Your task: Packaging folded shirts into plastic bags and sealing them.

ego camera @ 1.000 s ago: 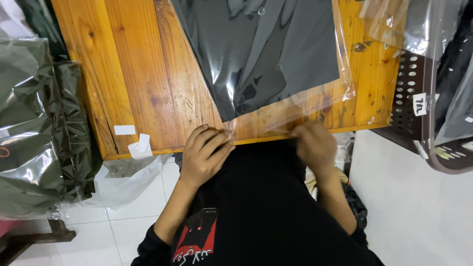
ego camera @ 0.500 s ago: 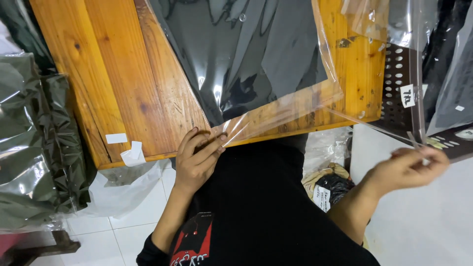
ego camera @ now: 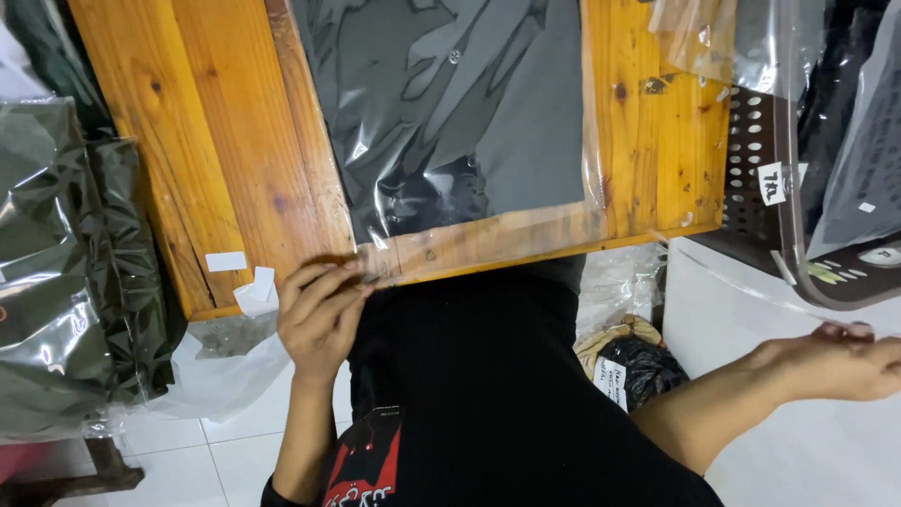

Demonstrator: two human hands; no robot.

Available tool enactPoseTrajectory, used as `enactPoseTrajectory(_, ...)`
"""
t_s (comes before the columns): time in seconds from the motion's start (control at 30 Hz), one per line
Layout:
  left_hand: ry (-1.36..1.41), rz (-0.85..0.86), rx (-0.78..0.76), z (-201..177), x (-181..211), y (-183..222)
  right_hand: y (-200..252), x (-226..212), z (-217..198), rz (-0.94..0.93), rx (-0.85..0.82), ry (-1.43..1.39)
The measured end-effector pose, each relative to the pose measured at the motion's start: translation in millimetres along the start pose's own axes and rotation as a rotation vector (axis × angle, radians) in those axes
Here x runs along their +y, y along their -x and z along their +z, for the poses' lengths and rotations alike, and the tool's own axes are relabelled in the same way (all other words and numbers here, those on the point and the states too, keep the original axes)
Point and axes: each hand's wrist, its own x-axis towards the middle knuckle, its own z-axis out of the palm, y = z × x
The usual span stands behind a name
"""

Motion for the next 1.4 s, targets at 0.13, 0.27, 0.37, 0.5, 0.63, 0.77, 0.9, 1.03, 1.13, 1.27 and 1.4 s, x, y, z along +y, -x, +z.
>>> enactPoseTrajectory(0.13, -0.037, -0.032, -0.011, -4.7, -4.1, 5.8, 14.0, -21.1, 10.7, -0.040, -0.009, 0.017)
enactPoseTrajectory(0.27, 0.008, -0.115, -0.027, -10.3, -7.3, 8.9, 43.3, -26.3, 29.1, -0.484, -0.433, 0.156)
enactPoseTrajectory(0.37, -0.037, -0.160, -0.023, -15.8, -14.0, 9.3, 78.6, -42.3, 54.9, -0.812, -0.883, 0.215)
enactPoseTrajectory(0.5, -0.131, -0.041, -0.109, -17.6, -16.3, -17.4, 119.8, -13.8, 90.9, -1.115, -1.335, 0.333)
enactPoseTrajectory(0.63, -0.183, -0.261, -0.083, -8.0, -14.9, -23.6, 154.0, -14.6, 119.6, -1.135, -1.393, 0.210)
enactPoseTrajectory(0.77, -0.119, -0.502, -0.129, -7.1, 5.3, -43.9, 166.1, -16.7, 127.1, -1.111, -1.426, 0.166)
enactPoseTrajectory(0.9, -0.141, -0.666, -0.209, -6.5, 18.7, -58.2, 169.9, -8.8, 124.2, -1.043, -1.405, 0.155)
enactPoseTrajectory(1.03, -0.182, -0.682, -0.205, 2.9, 9.8, -45.2, 176.5, -9.7, 123.2, -0.915, -1.369, 0.111)
enactPoseTrajectory(1.13, -0.187, -0.659, -0.175, 7.7, 5.8, -38.4, 173.5, -5.2, 117.4, -0.812, -1.351, 0.107)
enactPoseTrajectory(1.27, -0.203, -0.538, -0.194, 7.7, 13.0, -39.4, 174.0, -7.6, 109.9, -0.832, -1.236, 0.134)
enactPoseTrajectory(1.4, -0.356, -0.372, -0.221, 18.4, 4.6, -22.6, 200.0, -32.0, 111.3, -0.924, -1.294, 0.145)
